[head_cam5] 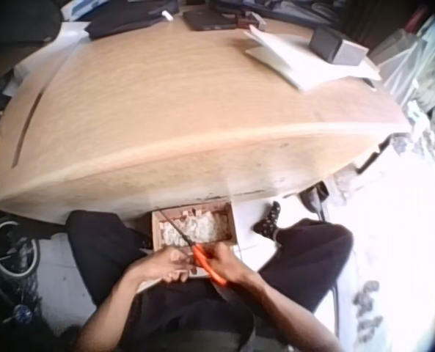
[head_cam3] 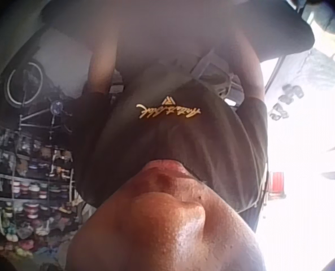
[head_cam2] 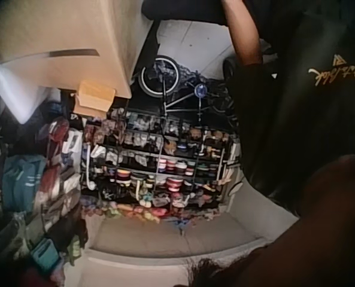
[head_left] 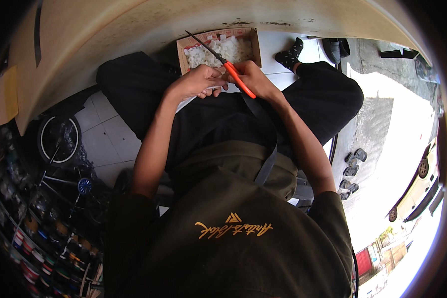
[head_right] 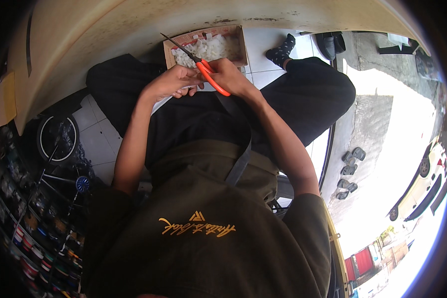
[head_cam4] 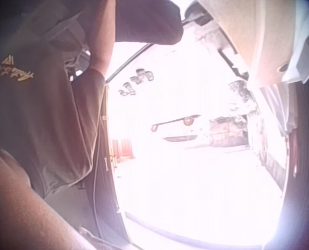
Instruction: The person cuts several strips of thin white foam using scissors and a metal ruler.
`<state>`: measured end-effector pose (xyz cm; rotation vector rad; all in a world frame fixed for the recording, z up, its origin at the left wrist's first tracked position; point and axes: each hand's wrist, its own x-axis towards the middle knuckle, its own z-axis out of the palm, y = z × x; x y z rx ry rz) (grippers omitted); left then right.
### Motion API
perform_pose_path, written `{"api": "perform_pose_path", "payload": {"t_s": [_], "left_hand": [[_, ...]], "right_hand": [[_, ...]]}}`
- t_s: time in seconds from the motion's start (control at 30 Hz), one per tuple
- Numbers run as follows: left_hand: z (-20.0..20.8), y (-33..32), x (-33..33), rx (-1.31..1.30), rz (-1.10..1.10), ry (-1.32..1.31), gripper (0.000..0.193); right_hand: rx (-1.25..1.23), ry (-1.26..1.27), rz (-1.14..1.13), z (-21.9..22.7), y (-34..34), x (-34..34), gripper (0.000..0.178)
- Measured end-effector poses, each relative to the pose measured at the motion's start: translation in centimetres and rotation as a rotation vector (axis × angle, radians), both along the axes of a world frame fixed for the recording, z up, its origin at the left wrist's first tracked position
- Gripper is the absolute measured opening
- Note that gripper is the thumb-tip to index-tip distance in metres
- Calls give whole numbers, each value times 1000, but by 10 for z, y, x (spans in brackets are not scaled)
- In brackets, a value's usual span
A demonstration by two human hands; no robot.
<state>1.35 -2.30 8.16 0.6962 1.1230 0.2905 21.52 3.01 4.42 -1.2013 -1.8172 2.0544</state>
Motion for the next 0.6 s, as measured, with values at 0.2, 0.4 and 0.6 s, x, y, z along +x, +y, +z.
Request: {"api": "perform_pose_path", "payload": {"t_s": [0.2, 0.4, 0.6], "left_hand": [[17, -6, -11, -136, 34, 28, 24], [-9, -6, -23, -96, 353, 97, 22], [-16, -2, -26, -14, 498, 43, 22]], "right_hand": [[131, -134, 13, 2, 1, 2, 37], [237, -418, 192, 35, 11, 13, 70], [261, -594, 380, 59, 6, 48, 72]]}}
